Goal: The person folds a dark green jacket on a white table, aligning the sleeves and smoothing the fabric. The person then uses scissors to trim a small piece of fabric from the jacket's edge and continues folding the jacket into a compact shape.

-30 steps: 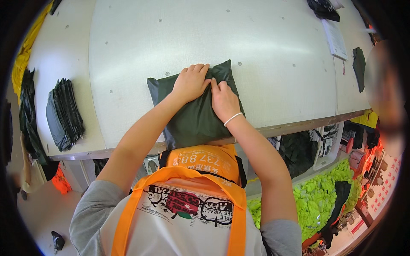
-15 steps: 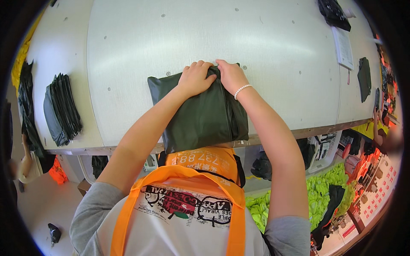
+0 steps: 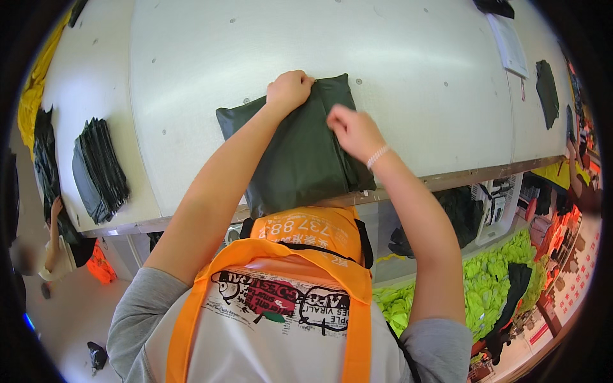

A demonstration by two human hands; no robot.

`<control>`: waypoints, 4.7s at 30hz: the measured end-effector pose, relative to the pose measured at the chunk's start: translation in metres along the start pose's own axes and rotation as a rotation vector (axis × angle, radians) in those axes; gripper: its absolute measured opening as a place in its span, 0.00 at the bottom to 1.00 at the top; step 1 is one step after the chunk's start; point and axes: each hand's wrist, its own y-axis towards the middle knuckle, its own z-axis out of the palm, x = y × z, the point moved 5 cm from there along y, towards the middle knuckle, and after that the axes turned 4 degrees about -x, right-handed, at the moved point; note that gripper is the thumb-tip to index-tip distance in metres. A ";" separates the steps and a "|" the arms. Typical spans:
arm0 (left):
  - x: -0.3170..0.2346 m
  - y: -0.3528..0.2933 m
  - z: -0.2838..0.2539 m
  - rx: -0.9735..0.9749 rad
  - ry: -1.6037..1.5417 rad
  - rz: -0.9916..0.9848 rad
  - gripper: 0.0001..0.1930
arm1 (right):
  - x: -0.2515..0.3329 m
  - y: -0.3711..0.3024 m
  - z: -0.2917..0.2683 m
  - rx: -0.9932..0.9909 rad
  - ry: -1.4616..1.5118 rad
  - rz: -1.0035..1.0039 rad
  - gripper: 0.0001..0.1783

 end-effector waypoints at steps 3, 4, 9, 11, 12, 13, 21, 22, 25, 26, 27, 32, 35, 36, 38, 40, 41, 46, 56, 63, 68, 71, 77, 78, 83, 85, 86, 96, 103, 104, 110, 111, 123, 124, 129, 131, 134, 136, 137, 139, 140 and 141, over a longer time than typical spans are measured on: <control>0.000 -0.001 -0.002 -0.015 0.026 -0.002 0.17 | 0.000 -0.072 -0.001 -0.042 0.042 -0.028 0.01; -0.001 -0.003 -0.003 -0.022 0.041 0.001 0.18 | 0.000 -0.090 0.000 -0.075 0.012 -0.036 0.01; -0.031 -0.034 -0.014 -0.060 0.251 0.294 0.29 | -0.010 -0.121 0.023 -0.413 -0.052 -0.147 0.01; -0.034 -0.036 -0.010 -0.083 0.326 0.377 0.36 | -0.011 -0.124 0.022 -0.435 0.011 -0.098 0.01; -0.033 -0.034 -0.009 -0.073 0.316 0.365 0.36 | -0.011 -0.127 0.020 -0.443 0.041 -0.075 0.01; -0.032 -0.032 -0.008 -0.063 0.306 0.354 0.36 | -0.016 -0.136 0.022 -0.384 0.012 -0.095 0.01; -0.050 -0.046 -0.039 -0.229 0.204 0.382 0.32 | -0.036 -0.170 0.027 -0.316 0.181 0.037 0.08; -0.060 -0.058 -0.056 -0.318 0.183 0.425 0.31 | -0.033 -0.167 0.022 -0.302 0.241 0.075 0.09; -0.135 -0.145 -0.119 -0.525 0.086 0.728 0.25 | -0.061 -0.162 -0.008 -0.261 0.761 0.457 0.22; -0.152 -0.182 -0.131 -0.493 0.036 0.764 0.23 | -0.070 -0.157 -0.018 -0.198 0.980 0.528 0.32; -0.151 -0.212 -0.133 -0.362 -0.035 0.731 0.21 | -0.063 -0.146 -0.027 -0.145 1.239 0.486 0.36; -0.033 -0.171 -0.076 -0.818 0.270 0.298 0.31 | -0.105 -0.080 -0.002 -0.153 0.619 0.502 0.42; 0.056 -0.176 -0.012 -0.545 -0.106 -0.145 0.39 | -0.102 -0.070 0.012 -0.360 0.445 0.421 0.42; 0.062 -0.189 -0.005 -0.548 -0.132 -0.188 0.41 | -0.101 -0.073 0.015 -0.414 0.342 0.370 0.42; 0.064 -0.220 0.005 -0.643 -0.227 -0.223 0.42 | -0.102 -0.065 0.010 -0.310 0.171 0.316 0.41; 0.066 -0.255 0.015 -0.689 -0.271 -0.333 0.42 | -0.098 -0.064 0.017 -0.164 0.214 0.180 0.39; 0.071 -0.275 0.022 -0.694 -0.320 -0.393 0.42 | -0.090 -0.070 0.029 -0.073 0.172 0.157 0.38; 0.055 -0.357 0.043 -0.715 -0.346 -0.728 0.43 | -0.039 -0.074 0.028 0.338 -0.042 0.004 0.36; 0.087 -0.538 0.038 -1.170 -0.208 -1.239 0.44 | 0.108 -0.112 0.180 0.884 0.050 -0.335 0.49; 0.217 -0.690 0.040 -1.309 0.034 -1.452 0.39 | 0.093 -0.217 0.295 1.227 -0.421 -0.512 0.41; 0.220 -0.607 0.085 -1.039 -0.130 -1.295 0.36 | -0.043 -0.177 0.200 1.007 -0.359 -0.079 0.26; 0.200 -0.513 0.088 -0.822 -0.312 -1.083 0.34 | -0.128 -0.173 0.120 0.730 -0.387 0.100 0.23; 0.107 -0.336 0.092 -0.535 -0.193 -0.247 0.26 | -0.299 -0.280 0.017 -0.029 -0.077 0.606 0.13; 0.075 -0.310 0.092 -0.516 -0.210 -0.120 0.25 | -0.320 -0.309 0.007 -0.095 0.010 0.694 0.13; -0.123 -0.241 0.161 -0.346 -0.086 0.394 0.23 | -0.422 -0.460 -0.005 -0.260 0.563 1.249 0.12; -0.210 -0.215 0.203 -0.321 -0.063 0.622 0.23 | -0.473 -0.494 -0.017 -0.262 0.635 1.304 0.12; -0.253 -0.201 0.222 -0.276 -0.035 0.666 0.23 | -0.504 -0.506 -0.021 -0.300 0.665 1.290 0.12; -0.473 -0.111 0.374 -0.284 0.523 0.803 0.43 | -0.812 -0.380 -0.115 -0.661 0.331 0.956 0.10; -0.486 -0.094 0.392 -0.235 0.411 0.784 0.52 | -1.052 -0.274 -0.146 -0.765 -0.122 0.873 0.27; -0.484 -0.095 0.391 -0.250 0.404 0.772 0.52 | -1.054 -0.252 -0.145 -0.632 -0.092 0.909 0.33; -0.475 -0.098 0.386 -0.243 0.355 0.743 0.53 | -1.014 -0.266 -0.121 -0.207 0.122 1.005 0.38; -0.476 -0.096 0.385 -0.227 0.316 0.756 0.53 | -1.007 -0.280 -0.111 -0.156 0.151 0.965 0.29; -0.488 -0.124 0.362 -0.305 0.416 0.762 0.41 | -0.624 -0.509 -0.429 -1.095 0.143 0.593 0.26; -0.490 -0.126 0.360 -0.313 0.401 0.762 0.40 | -0.583 -0.516 -0.457 -1.167 0.120 0.518 0.27; -0.488 -0.097 0.333 0.411 -0.557 0.360 0.31 | -0.349 -0.502 -0.512 -0.263 0.132 -0.251 0.26; -0.512 -0.132 0.318 0.472 -0.461 0.542 0.34 | -0.241 -0.494 -0.472 0.630 0.260 -0.462 0.28; -0.521 -0.174 0.266 0.520 -0.526 0.702 0.39 | -0.140 -0.534 -0.436 1.395 -0.019 -0.429 0.36; -0.501 -0.190 0.230 0.588 -0.588 0.708 0.45 | -0.094 -0.538 -0.465 1.393 -0.121 -0.315 0.36; -0.512 -0.205 0.251 0.730 -0.569 0.806 0.49 | -0.059 -0.556 -0.466 1.288 -0.186 -0.172 0.36; -0.505 -0.238 0.287 0.752 -0.500 1.121 0.56 | -0.008 -0.569 -0.474 1.142 -0.359 -0.041 0.32; -0.500 -0.268 0.299 0.674 -0.456 1.374 0.59 | 0.017 -0.570 -0.475 1.061 -0.448 0.004 0.30; -0.498 -0.302 0.295 0.682 -0.290 1.434 0.61 | 0.030 -0.568 -0.482 0.878 -0.562 -0.105 0.24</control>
